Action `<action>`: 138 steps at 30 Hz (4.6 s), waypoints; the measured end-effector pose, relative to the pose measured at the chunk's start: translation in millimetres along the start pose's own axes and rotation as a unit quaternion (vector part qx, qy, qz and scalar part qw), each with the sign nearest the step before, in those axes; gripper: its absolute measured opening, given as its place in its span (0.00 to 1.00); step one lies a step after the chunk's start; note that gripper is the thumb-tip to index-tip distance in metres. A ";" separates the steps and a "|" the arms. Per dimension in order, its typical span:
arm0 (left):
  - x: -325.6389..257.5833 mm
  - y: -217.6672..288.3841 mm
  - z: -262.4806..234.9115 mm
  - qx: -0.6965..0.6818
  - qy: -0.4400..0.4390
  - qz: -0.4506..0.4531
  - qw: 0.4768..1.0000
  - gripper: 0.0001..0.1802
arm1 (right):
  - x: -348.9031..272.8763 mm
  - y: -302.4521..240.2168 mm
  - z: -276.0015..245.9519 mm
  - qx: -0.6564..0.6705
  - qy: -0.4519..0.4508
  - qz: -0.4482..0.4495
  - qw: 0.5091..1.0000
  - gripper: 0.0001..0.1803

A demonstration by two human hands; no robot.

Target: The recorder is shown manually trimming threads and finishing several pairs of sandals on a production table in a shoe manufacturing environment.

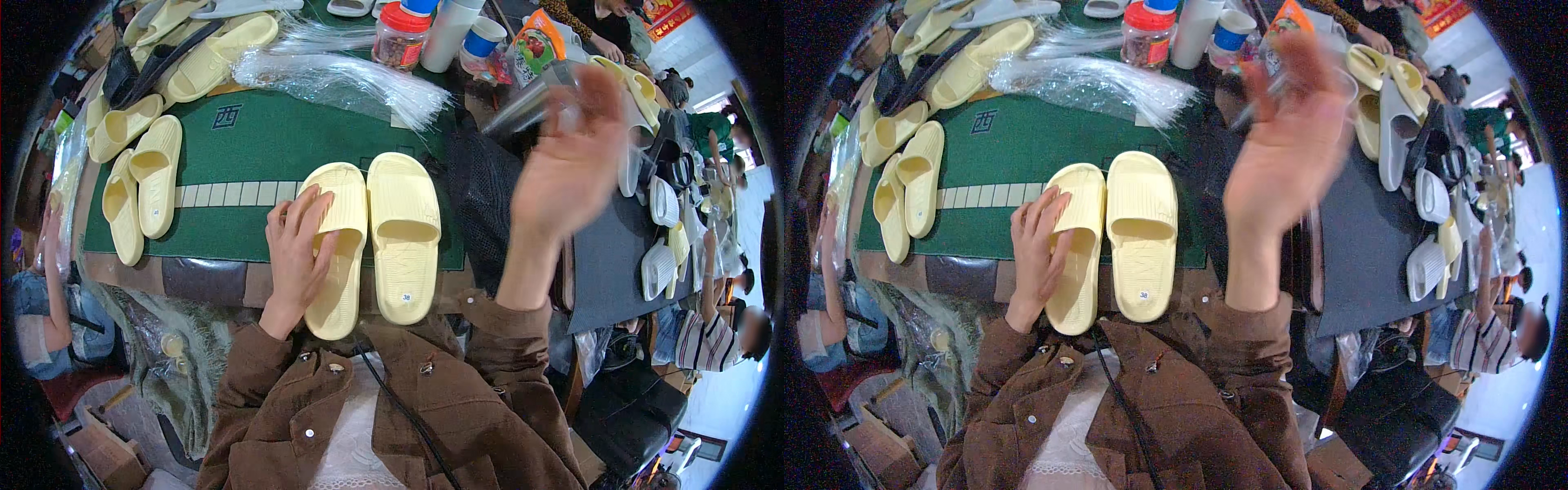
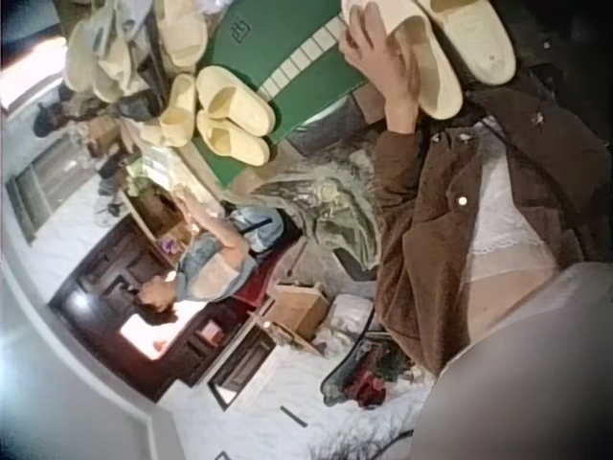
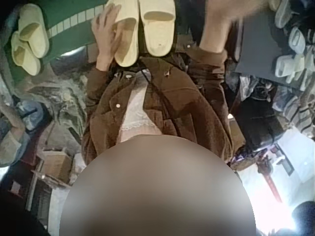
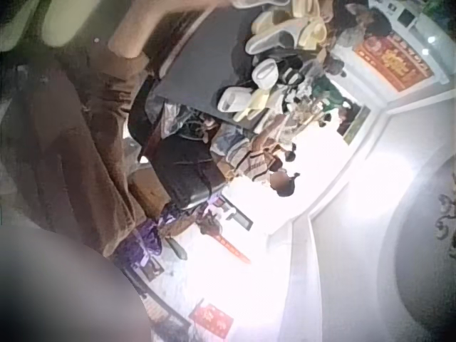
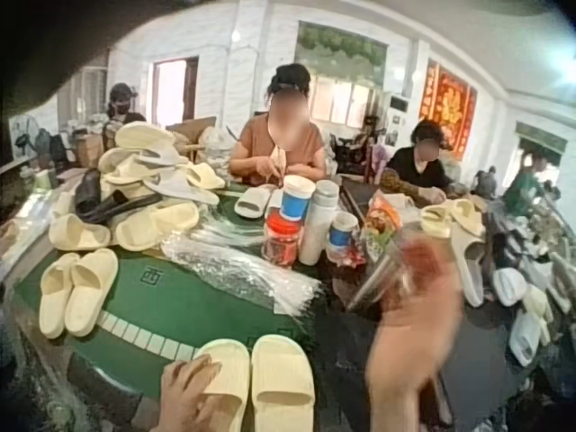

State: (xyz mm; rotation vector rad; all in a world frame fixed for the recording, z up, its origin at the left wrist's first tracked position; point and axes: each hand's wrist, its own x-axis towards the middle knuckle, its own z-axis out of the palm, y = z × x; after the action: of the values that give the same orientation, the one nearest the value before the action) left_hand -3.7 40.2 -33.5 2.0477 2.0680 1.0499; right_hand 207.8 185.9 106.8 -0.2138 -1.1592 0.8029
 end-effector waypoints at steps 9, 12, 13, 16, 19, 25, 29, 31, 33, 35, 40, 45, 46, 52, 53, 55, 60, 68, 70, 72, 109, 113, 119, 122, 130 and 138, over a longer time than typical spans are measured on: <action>0.5 4.6 8.3 -0.047 0.014 -0.035 0.998 0.26 | -100.4 108.5 -40.0 -0.281 -0.073 0.356 0.888 0.14; 3.7 5.9 14.0 -0.059 0.025 -0.029 0.998 0.26 | -99.4 119.5 -49.5 -0.328 -0.128 0.275 0.894 0.14; 4.1 6.1 15.7 -0.063 0.025 -0.031 0.997 0.26 | -98.5 121.4 -51.1 -0.331 -0.130 0.285 0.890 0.14; 3.5 6.0 18.2 -0.068 0.027 -0.030 0.997 0.26 | -97.1 125.3 -50.1 -0.324 -0.123 0.324 0.880 0.14; 3.5 4.7 17.8 -0.073 0.030 -0.025 0.997 0.26 | -95.0 126.7 -47.9 -0.428 -0.161 0.277 0.845 0.12; 7.8 6.7 5.3 -0.077 0.008 -0.017 0.997 0.24 | -89.9 119.3 -39.1 -0.447 -0.224 0.239 0.833 0.11; 23.8 13.7 -6.4 -0.125 0.009 -0.002 0.992 0.22 | -86.3 97.1 -20.5 -0.491 -0.194 0.072 0.846 0.11; 35.3 20.2 -8.2 -0.096 0.030 0.021 0.995 0.21 | -84.1 77.7 -10.3 -0.423 -0.205 0.093 0.878 0.11; 47.8 28.2 -5.2 -0.195 0.057 0.031 0.979 0.21 | -85.1 55.5 0.8 -0.357 -0.210 0.161 0.896 0.12; 48.7 38.9 -2.5 -0.265 0.040 0.005 0.963 0.19 | -88.0 34.8 10.9 -0.272 -0.278 0.178 0.904 0.13; 40.4 44.4 -10.8 -0.269 0.060 0.057 0.959 0.10 | -83.7 -6.5 6.4 -0.097 -0.227 0.292 0.924 0.14; 22.5 47.7 -35.1 -0.239 0.112 0.048 0.963 0.14 | -76.1 -22.8 -7.0 -0.158 -0.201 0.305 0.918 0.14; 19.4 52.8 -33.9 -0.261 0.093 0.043 0.960 0.15 | -79.7 -24.3 -5.2 -0.139 -0.250 0.289 0.914 0.14; 15.9 51.4 -22.4 -0.293 -0.075 0.084 0.949 0.14 | -93.6 -38.6 -6.9 -0.051 -0.261 0.279 0.923 0.14; 13.7 48.1 -22.2 -0.291 -0.070 0.088 0.950 0.14 | -91.1 -42.0 -12.8 -0.036 -0.219 0.303 0.927 0.14; 10.2 39.1 -23.9 -0.254 -0.024 0.099 0.962 0.10 | -82.9 -43.8 -26.7 0.005 -0.205 0.266 0.942 0.15; 3.1 12.9 -45.2 -0.152 -0.010 0.081 0.985 0.09 | -64.8 -57.4 -59.3 0.007 -0.068 0.262 0.963 0.26; -34.0 32.0 -51.2 -0.203 -0.123 0.165 0.957 0.12 | -77.7 -54.4 -57.0 -0.125 -0.186 0.442 0.869 0.07; -37.5 32.0 -44.3 -0.209 -0.129 0.169 0.954 0.12 | -86.1 -48.6 -50.4 -0.160 -0.240 0.512 0.809 0.06; -38.1 27.5 -39.4 -0.215 -0.168 0.141 0.952 0.08 | -95.0 -39.4 -44.0 -0.168 -0.290 0.527 0.781 0.07; 29.5 29.8 34.2 -0.062 -0.214 -0.115 0.968 0.18 | -148.4 34.3 -13.0 -0.441 -0.444 0.299 0.720 0.26; 36.2 30.8 22.6 -0.059 -0.259 -0.093 0.960 0.26 | -145.5 34.7 -17.5 -0.365 -0.392 0.373 0.758 0.28; 36.0 36.2 22.5 -0.037 -0.303 -0.107 0.946 0.36 | -142.4 34.4 -22.2 -0.308 -0.376 0.430 0.761 0.29; 32.7 33.3 30.7 -0.052 -0.237 -0.103 0.965 0.36 | -141.9 33.0 -23.0 -0.300 -0.370 0.421 0.772 0.28; 26.0 30.6 42.7 -0.029 -0.191 -0.103 0.976 0.31 | -141.5 16.1 -21.9 -0.326 -0.401 0.351 0.781 0.20; 30.5 31.1 42.8 0.009 -0.266 -0.132 0.955 0.26 | -118.7 -6.0 -17.9 -0.382 -0.371 0.160 0.831 0.10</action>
State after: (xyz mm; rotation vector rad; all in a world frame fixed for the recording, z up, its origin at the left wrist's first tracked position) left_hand 40.1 82.4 -38.5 1.7352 1.9760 0.3800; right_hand 206.8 107.5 15.8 -0.8330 -2.2111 0.6787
